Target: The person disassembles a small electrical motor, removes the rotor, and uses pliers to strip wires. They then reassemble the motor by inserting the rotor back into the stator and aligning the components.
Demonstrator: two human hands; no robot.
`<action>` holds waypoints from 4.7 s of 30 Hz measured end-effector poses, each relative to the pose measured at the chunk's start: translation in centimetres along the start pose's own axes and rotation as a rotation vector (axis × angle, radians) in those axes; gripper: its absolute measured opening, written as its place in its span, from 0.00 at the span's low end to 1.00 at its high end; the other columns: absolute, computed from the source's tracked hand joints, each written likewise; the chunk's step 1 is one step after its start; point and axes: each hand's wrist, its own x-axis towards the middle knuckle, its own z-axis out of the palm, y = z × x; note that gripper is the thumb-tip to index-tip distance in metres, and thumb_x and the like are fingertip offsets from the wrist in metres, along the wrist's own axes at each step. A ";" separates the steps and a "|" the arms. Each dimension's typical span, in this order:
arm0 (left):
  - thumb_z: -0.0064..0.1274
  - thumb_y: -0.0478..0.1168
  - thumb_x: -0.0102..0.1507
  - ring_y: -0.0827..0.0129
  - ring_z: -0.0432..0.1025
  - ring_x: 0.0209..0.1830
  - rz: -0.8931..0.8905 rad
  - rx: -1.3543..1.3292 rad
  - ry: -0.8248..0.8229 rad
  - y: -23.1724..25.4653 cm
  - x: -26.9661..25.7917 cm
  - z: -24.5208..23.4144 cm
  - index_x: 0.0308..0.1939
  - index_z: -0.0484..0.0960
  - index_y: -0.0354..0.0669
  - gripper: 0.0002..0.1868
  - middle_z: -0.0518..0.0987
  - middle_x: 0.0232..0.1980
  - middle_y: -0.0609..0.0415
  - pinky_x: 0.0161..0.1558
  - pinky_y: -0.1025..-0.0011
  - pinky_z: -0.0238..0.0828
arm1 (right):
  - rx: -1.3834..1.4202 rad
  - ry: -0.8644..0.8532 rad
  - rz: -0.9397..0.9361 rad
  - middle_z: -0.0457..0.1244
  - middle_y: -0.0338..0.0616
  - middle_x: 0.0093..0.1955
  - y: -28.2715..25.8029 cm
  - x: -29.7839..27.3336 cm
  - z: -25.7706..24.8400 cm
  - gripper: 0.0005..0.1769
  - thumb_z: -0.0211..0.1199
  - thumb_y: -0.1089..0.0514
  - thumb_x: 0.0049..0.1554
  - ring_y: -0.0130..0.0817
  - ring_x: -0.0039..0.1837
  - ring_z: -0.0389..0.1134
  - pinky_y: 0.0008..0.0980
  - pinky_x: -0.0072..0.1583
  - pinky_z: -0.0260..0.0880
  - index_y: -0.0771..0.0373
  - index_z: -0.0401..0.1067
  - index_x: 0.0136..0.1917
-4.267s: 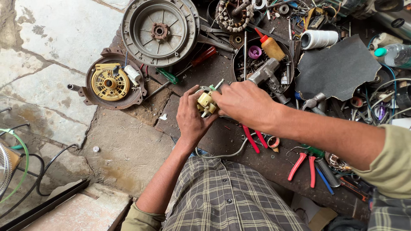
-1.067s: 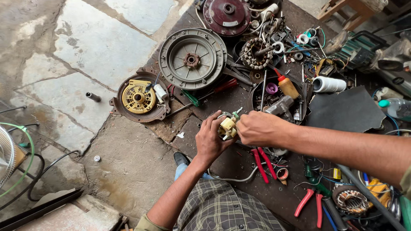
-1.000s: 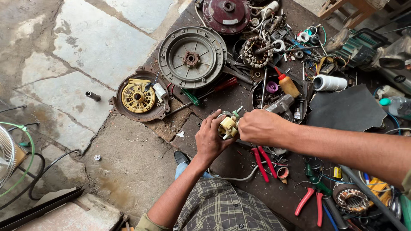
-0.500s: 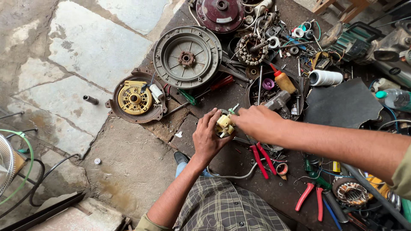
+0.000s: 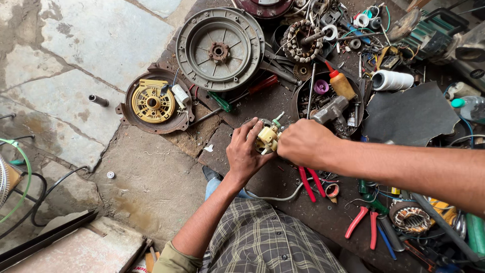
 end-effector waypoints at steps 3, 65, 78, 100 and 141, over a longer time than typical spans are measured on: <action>0.76 0.53 0.49 0.55 0.74 0.56 -0.017 0.005 -0.002 0.8 0.2 -0.3 0.65 0.74 0.49 0.44 0.76 0.64 0.53 0.50 0.61 0.79 | 0.085 -0.006 0.160 0.70 0.52 0.37 0.2 -0.2 0.0 0.07 0.69 0.58 0.43 0.49 0.41 0.74 0.45 0.44 0.74 0.64 0.78 0.35; 0.75 0.48 0.50 0.66 0.77 0.59 -0.326 -0.569 -0.258 4.0 -2.6 -14.3 0.67 0.70 0.31 0.47 0.80 0.59 0.49 0.64 0.68 0.75 | 1.079 0.952 0.460 0.70 0.54 0.38 -15.0 3.5 11.1 0.04 0.67 0.66 0.52 0.46 0.39 0.74 0.43 0.40 0.71 0.68 0.74 0.42; 0.75 0.52 0.47 0.66 0.77 0.60 -0.434 -0.554 -0.330 2.0 -2.0 -15.2 0.69 0.67 0.31 0.53 0.81 0.59 0.49 0.64 0.67 0.75 | 1.040 0.799 0.501 0.70 0.50 0.40 -14.6 4.9 11.7 0.09 0.70 0.68 0.51 0.44 0.41 0.75 0.42 0.42 0.72 0.64 0.75 0.45; 0.74 0.49 0.50 0.67 0.76 0.58 -0.320 -0.618 -0.284 2.5 -2.2 -15.5 0.67 0.68 0.30 0.48 0.79 0.57 0.49 0.63 0.69 0.74 | 0.987 0.938 0.481 0.68 0.55 0.45 -15.3 5.2 9.7 0.18 0.69 0.69 0.47 0.54 0.46 0.72 0.46 0.46 0.72 0.69 0.71 0.52; 0.47 0.69 0.64 0.53 0.85 0.39 -0.703 -0.268 -1.088 -6.3 -3.9 -5.3 0.32 0.88 0.39 0.35 0.88 0.36 0.38 0.47 0.59 0.83 | 1.081 1.251 0.725 0.67 0.48 0.62 -16.5 -0.5 11.9 0.08 0.64 0.60 0.60 0.46 0.67 0.69 0.40 0.64 0.73 0.65 0.77 0.51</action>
